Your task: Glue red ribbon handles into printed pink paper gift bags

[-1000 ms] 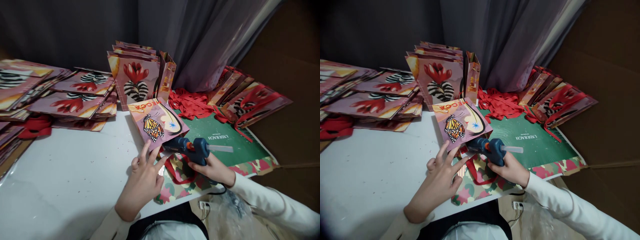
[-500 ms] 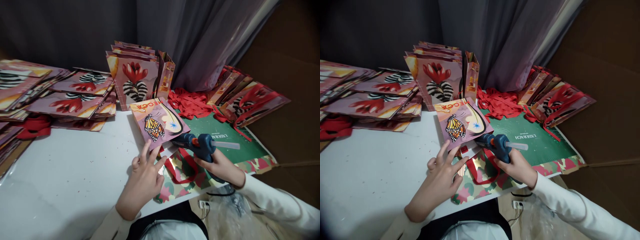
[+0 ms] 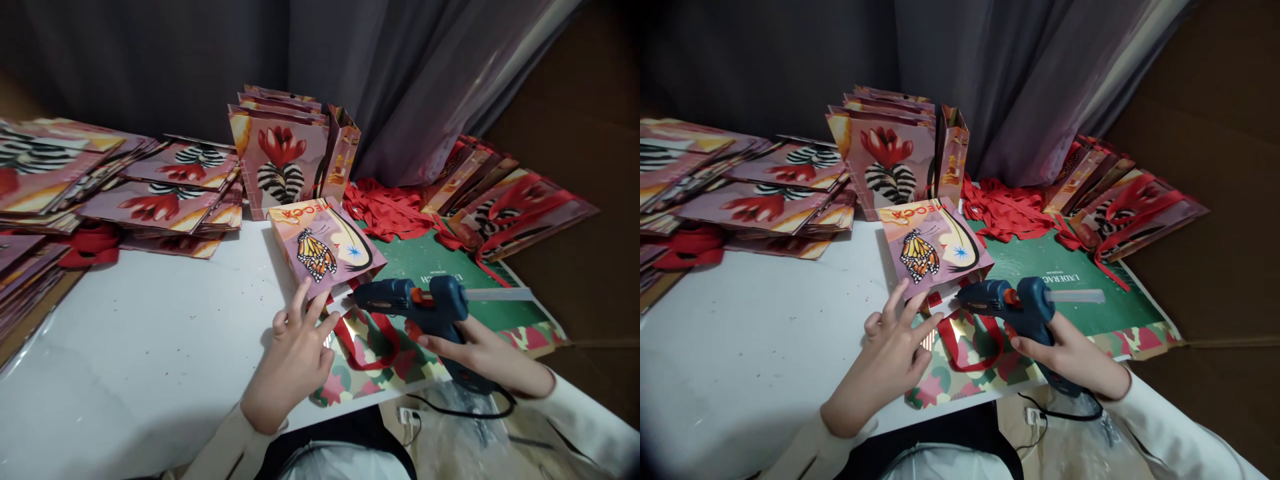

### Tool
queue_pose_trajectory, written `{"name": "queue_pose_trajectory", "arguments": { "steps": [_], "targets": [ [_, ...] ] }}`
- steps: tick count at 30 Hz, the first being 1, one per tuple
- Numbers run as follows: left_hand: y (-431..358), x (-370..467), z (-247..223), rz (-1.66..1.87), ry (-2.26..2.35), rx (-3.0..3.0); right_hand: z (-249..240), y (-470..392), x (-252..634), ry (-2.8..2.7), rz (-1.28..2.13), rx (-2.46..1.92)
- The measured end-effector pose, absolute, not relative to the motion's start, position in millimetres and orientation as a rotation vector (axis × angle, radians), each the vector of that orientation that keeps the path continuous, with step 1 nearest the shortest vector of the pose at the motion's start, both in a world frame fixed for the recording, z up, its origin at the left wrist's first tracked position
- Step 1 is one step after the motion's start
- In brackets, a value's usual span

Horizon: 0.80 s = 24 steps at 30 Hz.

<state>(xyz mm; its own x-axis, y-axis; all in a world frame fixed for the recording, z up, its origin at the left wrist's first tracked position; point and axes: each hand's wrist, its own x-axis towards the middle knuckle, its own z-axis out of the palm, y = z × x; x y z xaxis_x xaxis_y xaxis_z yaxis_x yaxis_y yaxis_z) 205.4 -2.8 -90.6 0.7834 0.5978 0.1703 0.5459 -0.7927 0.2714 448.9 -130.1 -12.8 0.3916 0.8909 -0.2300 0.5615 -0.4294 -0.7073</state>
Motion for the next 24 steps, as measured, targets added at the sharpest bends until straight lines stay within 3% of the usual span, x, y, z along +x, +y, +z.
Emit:
{"name": "queue_pose_trajectory", "arguments": {
  "steps": [6, 10, 15, 24],
  "targets": [
    [-3.2, 205.5, -91.4, 0.379, 0.905, 2.772, -0.3, -117.2, 453.4, -1.223, 0.992, -2.192],
    [-3.4, 204.0, -91.5, 0.379, 0.899, 2.778, 6.9, -116.9, 454.5, -0.849, 1.174, -2.245],
    [-3.3, 202.7, -90.8, 0.385, 0.886, 2.775, -4.4, -126.5, 456.8, -0.367, 1.282, -2.040],
    [-3.6, 202.3, -92.1, 0.401, 0.887, 2.795, -31.7, -145.4, 459.3, -0.376, 1.426, -1.607]
  ]
}}
